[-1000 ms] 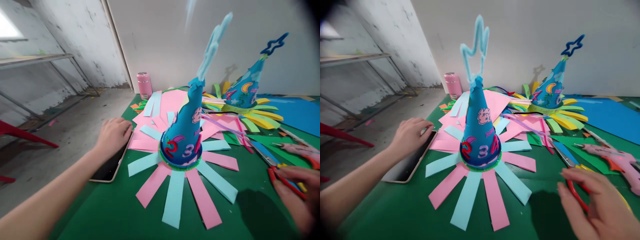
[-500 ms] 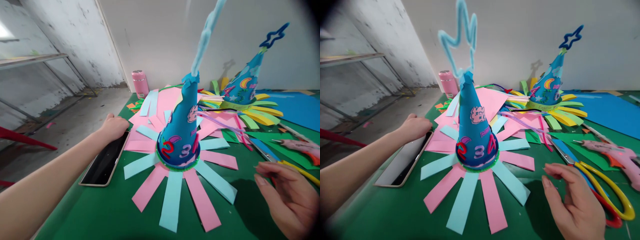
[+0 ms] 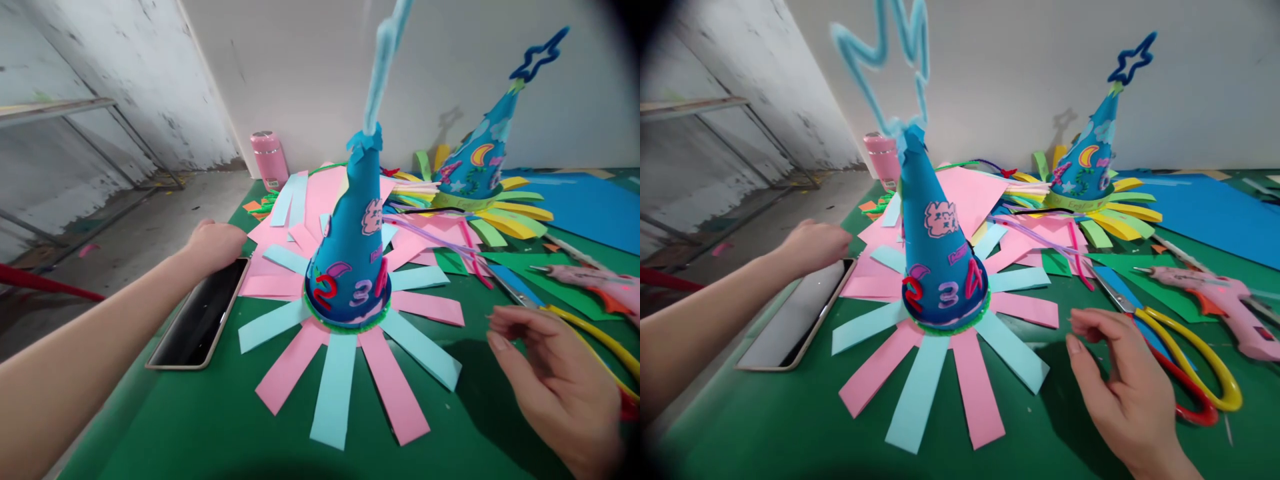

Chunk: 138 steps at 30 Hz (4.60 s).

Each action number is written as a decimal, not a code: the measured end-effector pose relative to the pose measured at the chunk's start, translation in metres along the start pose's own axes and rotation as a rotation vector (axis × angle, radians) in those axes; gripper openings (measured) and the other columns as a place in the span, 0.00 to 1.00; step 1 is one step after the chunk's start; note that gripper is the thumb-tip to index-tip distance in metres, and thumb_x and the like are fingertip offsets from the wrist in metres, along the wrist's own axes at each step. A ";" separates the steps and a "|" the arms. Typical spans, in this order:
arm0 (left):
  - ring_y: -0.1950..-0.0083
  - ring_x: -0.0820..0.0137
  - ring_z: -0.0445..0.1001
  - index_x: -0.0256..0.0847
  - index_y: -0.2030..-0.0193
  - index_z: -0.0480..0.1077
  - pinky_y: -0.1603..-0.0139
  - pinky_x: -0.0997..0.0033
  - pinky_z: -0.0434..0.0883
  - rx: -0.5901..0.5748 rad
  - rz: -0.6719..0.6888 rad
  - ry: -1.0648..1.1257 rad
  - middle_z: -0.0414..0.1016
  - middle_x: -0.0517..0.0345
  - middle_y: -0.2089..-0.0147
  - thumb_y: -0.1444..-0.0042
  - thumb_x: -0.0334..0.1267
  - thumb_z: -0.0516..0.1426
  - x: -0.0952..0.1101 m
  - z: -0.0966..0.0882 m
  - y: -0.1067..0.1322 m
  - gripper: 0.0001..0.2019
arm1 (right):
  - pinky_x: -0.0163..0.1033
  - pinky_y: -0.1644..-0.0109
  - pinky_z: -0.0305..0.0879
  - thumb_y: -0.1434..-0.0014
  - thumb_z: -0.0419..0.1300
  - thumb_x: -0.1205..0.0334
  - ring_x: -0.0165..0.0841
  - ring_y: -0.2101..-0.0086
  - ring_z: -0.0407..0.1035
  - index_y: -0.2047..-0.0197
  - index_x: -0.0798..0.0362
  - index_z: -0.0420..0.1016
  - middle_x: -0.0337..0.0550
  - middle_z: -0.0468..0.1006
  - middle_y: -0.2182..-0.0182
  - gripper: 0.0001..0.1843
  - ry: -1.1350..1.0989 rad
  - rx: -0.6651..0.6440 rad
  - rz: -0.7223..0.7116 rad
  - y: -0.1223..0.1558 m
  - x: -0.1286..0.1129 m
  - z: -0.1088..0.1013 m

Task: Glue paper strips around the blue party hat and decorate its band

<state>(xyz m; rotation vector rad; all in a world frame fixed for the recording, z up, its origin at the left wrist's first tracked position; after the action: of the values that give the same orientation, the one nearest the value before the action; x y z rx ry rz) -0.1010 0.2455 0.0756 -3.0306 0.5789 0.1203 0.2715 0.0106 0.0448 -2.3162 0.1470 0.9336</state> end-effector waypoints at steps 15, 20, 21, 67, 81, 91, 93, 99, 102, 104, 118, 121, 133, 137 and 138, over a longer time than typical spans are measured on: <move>0.77 0.75 0.65 0.39 0.78 0.70 0.76 0.76 0.63 -0.125 -0.011 1.134 0.70 0.59 0.78 0.50 0.40 0.55 0.172 -0.020 0.127 0.10 | 0.33 0.65 0.68 0.42 0.58 0.66 0.30 0.66 0.69 0.55 0.50 0.70 0.42 0.73 0.65 0.11 -0.106 -0.456 -0.453 0.013 -0.092 0.031; 0.76 0.75 0.68 0.36 0.76 0.73 0.75 0.77 0.65 -0.491 -0.130 1.570 0.72 0.58 0.78 0.50 0.47 0.59 0.212 0.016 0.135 0.15 | 0.33 0.69 0.65 0.41 0.57 0.65 0.28 0.70 0.68 0.56 0.51 0.71 0.40 0.76 0.69 0.09 -0.225 -0.510 -0.553 0.021 -0.115 0.049; 0.76 0.75 0.67 0.36 0.76 0.73 0.75 0.77 0.65 -0.523 -0.170 1.605 0.72 0.58 0.78 0.51 0.48 0.59 0.211 0.022 0.137 0.15 | 0.33 0.69 0.64 0.40 0.57 0.65 0.27 0.70 0.68 0.57 0.51 0.71 0.40 0.76 0.70 0.08 -0.223 -0.517 -0.544 0.021 -0.114 0.052; 0.61 0.63 0.67 0.34 0.61 0.72 0.62 0.61 0.64 0.284 0.776 0.337 0.72 0.53 0.62 0.42 0.36 0.51 0.224 0.024 0.158 0.10 | 0.38 0.66 0.67 0.44 0.60 0.70 0.31 0.68 0.70 0.64 0.55 0.73 0.43 0.79 0.69 0.03 0.066 -0.445 -0.744 0.003 -0.090 0.107; 0.62 0.64 0.66 0.35 0.61 0.71 0.66 0.63 0.60 0.314 0.749 0.337 0.73 0.53 0.61 0.44 0.36 0.54 0.223 0.027 0.157 0.09 | 0.29 0.69 0.63 0.44 0.61 0.68 0.25 0.72 0.66 0.67 0.53 0.69 0.37 0.72 0.73 0.04 0.013 -0.399 -0.480 -0.009 -0.075 0.096; 0.61 0.64 0.65 0.36 0.61 0.70 0.62 0.63 0.59 0.252 0.740 0.304 0.72 0.52 0.60 0.43 0.37 0.53 0.224 0.030 0.157 0.08 | 0.31 0.76 0.56 0.45 0.62 0.58 0.25 0.78 0.61 0.74 0.51 0.63 0.34 0.65 0.79 0.12 0.109 -0.399 -0.397 -0.011 -0.069 0.105; 0.61 0.64 0.65 0.36 0.61 0.70 0.63 0.63 0.59 0.252 0.735 0.292 0.72 0.51 0.59 0.43 0.37 0.53 0.224 0.030 0.157 0.09 | 0.31 0.77 0.56 0.45 0.62 0.59 0.25 0.78 0.60 0.74 0.51 0.63 0.33 0.65 0.79 0.12 0.112 -0.400 -0.390 -0.012 -0.070 0.105; 0.62 0.64 0.65 0.36 0.61 0.70 0.64 0.63 0.59 0.254 0.755 0.286 0.72 0.52 0.61 0.44 0.37 0.54 0.225 0.030 0.157 0.08 | 0.31 0.77 0.56 0.46 0.63 0.57 0.25 0.78 0.59 0.73 0.51 0.62 0.33 0.64 0.78 0.13 0.110 -0.404 -0.360 -0.013 -0.069 0.105; 0.62 0.64 0.65 0.36 0.62 0.71 0.64 0.63 0.60 0.262 0.743 0.286 0.73 0.53 0.61 0.45 0.37 0.54 0.225 0.028 0.156 0.08 | 0.31 0.77 0.57 0.46 0.63 0.57 0.25 0.78 0.59 0.72 0.50 0.62 0.34 0.65 0.78 0.12 0.082 -0.400 -0.316 -0.015 -0.067 0.102; 0.62 0.64 0.65 0.36 0.62 0.71 0.64 0.63 0.61 0.266 0.728 0.286 0.73 0.53 0.61 0.44 0.37 0.54 0.225 0.027 0.155 0.08 | 0.31 0.78 0.57 0.46 0.62 0.58 0.25 0.79 0.58 0.72 0.50 0.63 0.34 0.65 0.78 0.12 0.075 -0.388 -0.300 -0.016 -0.066 0.100; 0.61 0.64 0.66 0.35 0.60 0.70 0.62 0.62 0.61 0.199 0.723 0.276 0.71 0.53 0.62 0.44 0.37 0.54 0.226 0.032 0.155 0.09 | 0.31 0.79 0.55 0.48 0.64 0.56 0.25 0.80 0.57 0.73 0.51 0.63 0.34 0.64 0.79 0.13 0.035 -0.387 -0.271 -0.015 -0.067 0.106; 0.60 0.63 0.67 0.36 0.59 0.70 0.62 0.62 0.62 0.218 0.726 0.265 0.72 0.53 0.61 0.44 0.36 0.53 0.226 0.032 0.158 0.09 | 0.30 0.79 0.56 0.46 0.62 0.56 0.25 0.79 0.57 0.73 0.51 0.63 0.33 0.64 0.80 0.12 -0.082 -0.304 -0.143 -0.024 -0.061 0.094; 0.63 0.67 0.72 0.35 0.59 0.70 0.58 0.64 0.71 0.464 0.679 0.536 0.76 0.50 0.65 0.40 0.29 0.49 0.201 -0.028 0.163 0.10 | 0.30 0.76 0.58 0.36 0.50 0.58 0.25 0.78 0.60 0.54 0.51 0.64 0.32 0.61 0.79 0.10 -0.483 0.092 0.056 -0.057 -0.008 0.050; 0.62 0.68 0.73 0.38 0.59 0.69 0.60 0.66 0.72 0.631 0.480 0.606 0.74 0.52 0.65 0.45 0.24 0.51 0.173 -0.036 0.161 0.11 | 0.32 0.73 0.61 0.36 0.49 0.60 0.27 0.76 0.62 0.49 0.52 0.62 0.33 0.62 0.77 0.13 -0.469 0.140 0.034 -0.061 -0.004 0.045; 0.61 0.68 0.73 0.39 0.59 0.69 0.61 0.66 0.72 0.667 0.381 0.615 0.74 0.52 0.64 0.45 0.23 0.50 0.162 -0.036 0.157 0.11 | 0.33 0.71 0.62 0.37 0.49 0.60 0.27 0.75 0.63 0.49 0.52 0.62 0.33 0.63 0.77 0.13 -0.471 0.148 0.029 -0.062 -0.003 0.044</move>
<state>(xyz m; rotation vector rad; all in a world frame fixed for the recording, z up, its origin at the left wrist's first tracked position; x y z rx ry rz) -0.0067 0.0378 0.0916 -2.2398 0.9812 -0.8339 0.2634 0.0857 0.0549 -1.9065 0.0491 1.4034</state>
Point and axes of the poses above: each hand's wrist, its own y-axis away from the middle knuckle, its own z-axis out of the palm, x = y × z, the point moved 7 cm from there along -y, towards the middle knuckle
